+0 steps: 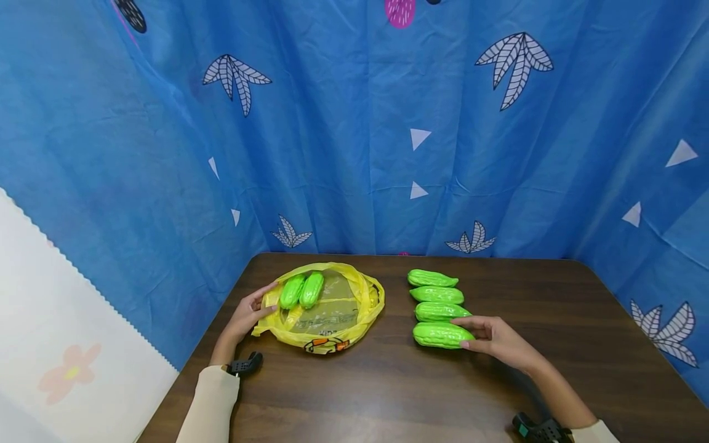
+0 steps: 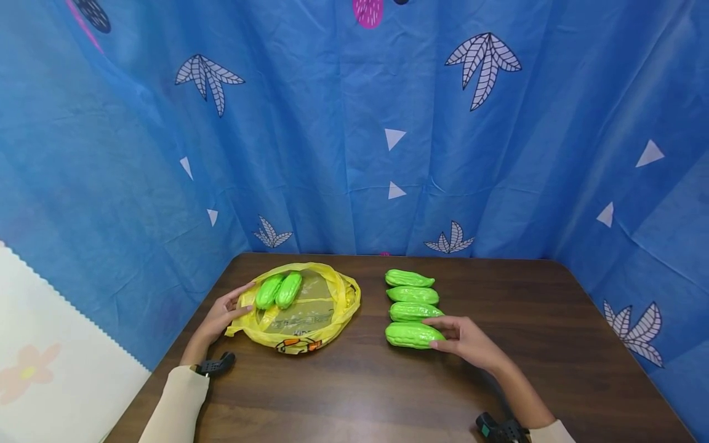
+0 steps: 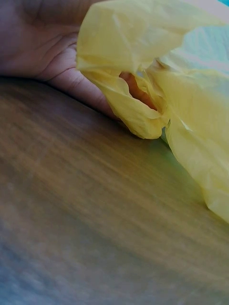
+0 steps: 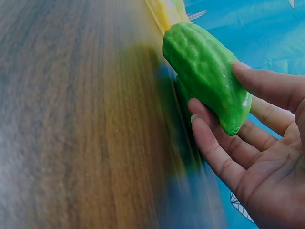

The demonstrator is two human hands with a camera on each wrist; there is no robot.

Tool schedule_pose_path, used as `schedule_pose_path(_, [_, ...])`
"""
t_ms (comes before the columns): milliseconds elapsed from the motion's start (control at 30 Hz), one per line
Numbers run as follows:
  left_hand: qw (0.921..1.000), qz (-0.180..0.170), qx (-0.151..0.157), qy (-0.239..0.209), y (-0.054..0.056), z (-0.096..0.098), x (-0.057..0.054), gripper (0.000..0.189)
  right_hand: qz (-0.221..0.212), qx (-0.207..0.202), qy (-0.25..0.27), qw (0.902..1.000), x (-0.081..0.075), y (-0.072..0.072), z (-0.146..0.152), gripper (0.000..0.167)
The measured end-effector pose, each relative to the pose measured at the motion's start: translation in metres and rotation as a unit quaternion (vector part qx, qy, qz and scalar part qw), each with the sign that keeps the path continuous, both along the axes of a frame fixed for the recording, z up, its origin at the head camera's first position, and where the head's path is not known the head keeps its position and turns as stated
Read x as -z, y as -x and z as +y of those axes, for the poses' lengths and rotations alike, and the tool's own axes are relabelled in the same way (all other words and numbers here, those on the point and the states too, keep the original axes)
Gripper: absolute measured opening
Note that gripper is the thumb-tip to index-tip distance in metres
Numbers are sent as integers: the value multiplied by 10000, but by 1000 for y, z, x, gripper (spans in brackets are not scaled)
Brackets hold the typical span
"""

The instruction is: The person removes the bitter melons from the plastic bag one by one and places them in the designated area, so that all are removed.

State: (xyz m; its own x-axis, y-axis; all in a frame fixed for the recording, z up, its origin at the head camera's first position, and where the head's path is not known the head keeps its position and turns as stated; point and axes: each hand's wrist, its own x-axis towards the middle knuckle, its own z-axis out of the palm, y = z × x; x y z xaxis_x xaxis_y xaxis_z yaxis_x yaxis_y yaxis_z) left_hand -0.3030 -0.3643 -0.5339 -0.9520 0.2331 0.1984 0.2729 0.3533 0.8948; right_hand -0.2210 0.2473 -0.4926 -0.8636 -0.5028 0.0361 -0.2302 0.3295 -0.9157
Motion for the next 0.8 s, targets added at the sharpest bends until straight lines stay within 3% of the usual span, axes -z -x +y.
schedule_pose_path(800, [9998,-118,-7,-129,-1,0,-1,63,19,-2,-8,10000,5,3,5,48])
